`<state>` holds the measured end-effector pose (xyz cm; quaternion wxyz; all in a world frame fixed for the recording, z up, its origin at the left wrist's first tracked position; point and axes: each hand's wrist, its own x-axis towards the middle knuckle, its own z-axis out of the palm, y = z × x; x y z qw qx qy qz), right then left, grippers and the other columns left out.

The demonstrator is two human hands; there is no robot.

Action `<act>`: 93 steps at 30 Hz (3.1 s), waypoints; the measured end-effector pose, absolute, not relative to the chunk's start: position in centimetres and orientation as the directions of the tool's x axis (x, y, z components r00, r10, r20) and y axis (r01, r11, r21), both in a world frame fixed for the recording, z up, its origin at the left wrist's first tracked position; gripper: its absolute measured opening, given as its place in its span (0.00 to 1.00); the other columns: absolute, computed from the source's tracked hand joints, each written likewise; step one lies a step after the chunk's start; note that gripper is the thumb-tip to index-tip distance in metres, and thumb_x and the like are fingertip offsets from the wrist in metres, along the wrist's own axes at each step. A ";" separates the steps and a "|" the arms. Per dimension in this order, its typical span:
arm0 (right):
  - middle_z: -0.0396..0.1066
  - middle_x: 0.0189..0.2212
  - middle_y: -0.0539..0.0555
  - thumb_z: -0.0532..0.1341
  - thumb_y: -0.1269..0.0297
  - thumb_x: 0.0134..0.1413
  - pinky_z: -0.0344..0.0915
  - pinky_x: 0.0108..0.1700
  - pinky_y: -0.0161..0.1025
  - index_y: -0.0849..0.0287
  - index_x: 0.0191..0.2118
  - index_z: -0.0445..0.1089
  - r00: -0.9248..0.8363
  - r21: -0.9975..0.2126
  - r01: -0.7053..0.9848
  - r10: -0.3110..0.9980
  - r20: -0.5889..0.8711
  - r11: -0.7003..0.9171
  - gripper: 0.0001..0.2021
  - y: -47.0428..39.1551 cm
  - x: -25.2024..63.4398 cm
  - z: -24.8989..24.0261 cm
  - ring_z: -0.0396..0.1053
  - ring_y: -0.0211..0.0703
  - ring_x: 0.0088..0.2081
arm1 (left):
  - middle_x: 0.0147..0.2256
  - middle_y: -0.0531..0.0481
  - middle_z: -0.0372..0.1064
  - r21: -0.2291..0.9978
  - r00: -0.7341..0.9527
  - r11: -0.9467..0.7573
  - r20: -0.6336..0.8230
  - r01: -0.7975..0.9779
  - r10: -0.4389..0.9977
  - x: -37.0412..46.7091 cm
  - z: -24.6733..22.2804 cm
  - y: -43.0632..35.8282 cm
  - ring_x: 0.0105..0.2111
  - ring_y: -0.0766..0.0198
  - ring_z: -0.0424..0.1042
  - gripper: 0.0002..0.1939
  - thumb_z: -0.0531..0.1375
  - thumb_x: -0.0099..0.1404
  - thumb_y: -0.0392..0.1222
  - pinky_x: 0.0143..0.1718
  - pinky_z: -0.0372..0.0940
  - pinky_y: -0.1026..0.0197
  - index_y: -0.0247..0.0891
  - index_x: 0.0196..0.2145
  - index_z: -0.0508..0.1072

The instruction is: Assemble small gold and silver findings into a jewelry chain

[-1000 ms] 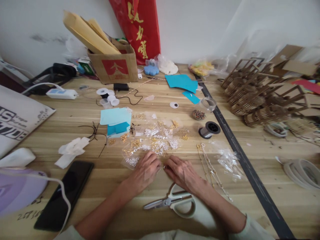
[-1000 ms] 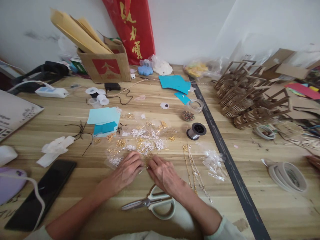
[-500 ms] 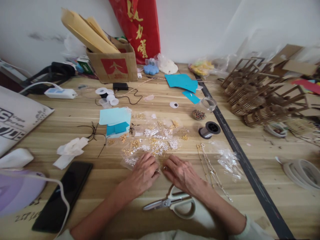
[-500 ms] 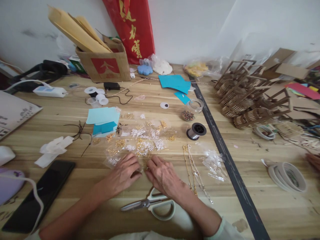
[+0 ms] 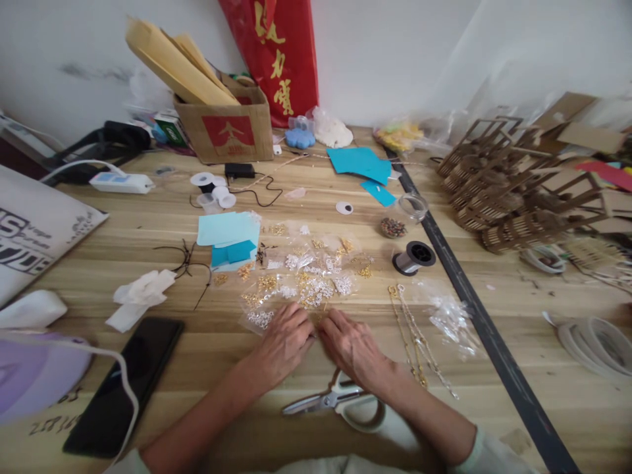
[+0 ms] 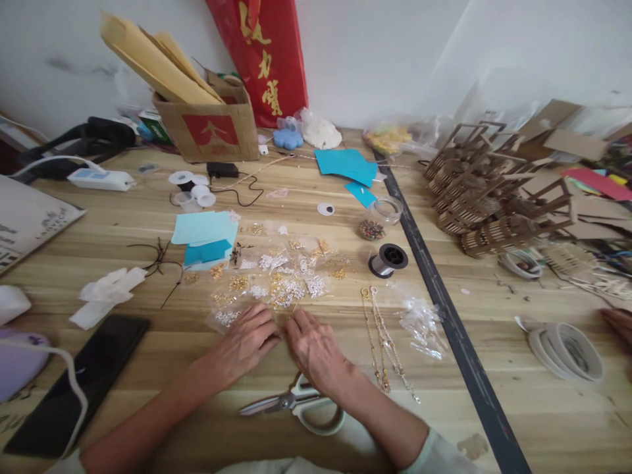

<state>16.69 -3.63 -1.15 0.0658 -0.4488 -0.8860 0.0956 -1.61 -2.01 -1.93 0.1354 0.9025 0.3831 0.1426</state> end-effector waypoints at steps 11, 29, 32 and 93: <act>0.66 0.34 0.55 0.55 0.81 0.56 0.59 0.30 0.36 0.60 0.37 0.63 -0.590 -0.181 0.794 0.807 -0.002 0.580 0.09 -3.5 17.1 -1.4 0.67 0.44 0.35 | 0.29 0.49 0.66 0.320 0.675 -0.695 0.192 0.643 0.713 -1.6 -2.0 -1.9 0.35 0.58 0.63 0.12 0.54 0.67 0.34 0.40 0.63 0.54 0.36 0.25 0.69; 0.66 0.32 0.51 0.54 0.75 0.60 0.62 0.35 0.34 0.58 0.36 0.63 -0.541 -0.681 0.585 0.837 0.077 0.441 0.05 -2.3 18.5 -0.9 0.66 0.39 0.33 | 0.29 0.49 0.68 0.412 0.651 -0.655 0.174 0.633 0.739 -1.8 -1.7 -1.7 0.35 0.60 0.65 0.13 0.53 0.69 0.36 0.41 0.63 0.55 0.36 0.27 0.70; 0.66 0.35 0.52 0.56 0.76 0.59 0.63 0.35 0.34 0.59 0.37 0.64 -0.552 -0.678 0.597 0.833 0.041 0.429 0.05 -2.3 18.5 -0.5 0.66 0.39 0.33 | 0.30 0.49 0.68 0.429 0.636 -0.642 0.179 0.636 0.750 -1.7 -1.7 -1.6 0.35 0.60 0.65 0.12 0.53 0.68 0.35 0.41 0.64 0.55 0.36 0.27 0.71; 0.69 0.30 0.51 0.57 0.75 0.58 0.57 0.32 0.32 0.59 0.33 0.69 -0.527 -0.677 0.627 0.850 -0.004 0.385 0.06 -1.8 19.2 0.1 0.66 0.38 0.30 | 0.26 0.51 0.74 0.742 0.471 -0.367 0.078 0.561 0.879 -0.9 -2.5 -0.8 0.26 0.65 0.71 0.07 0.61 0.55 0.27 0.30 0.62 0.65 0.35 0.27 0.75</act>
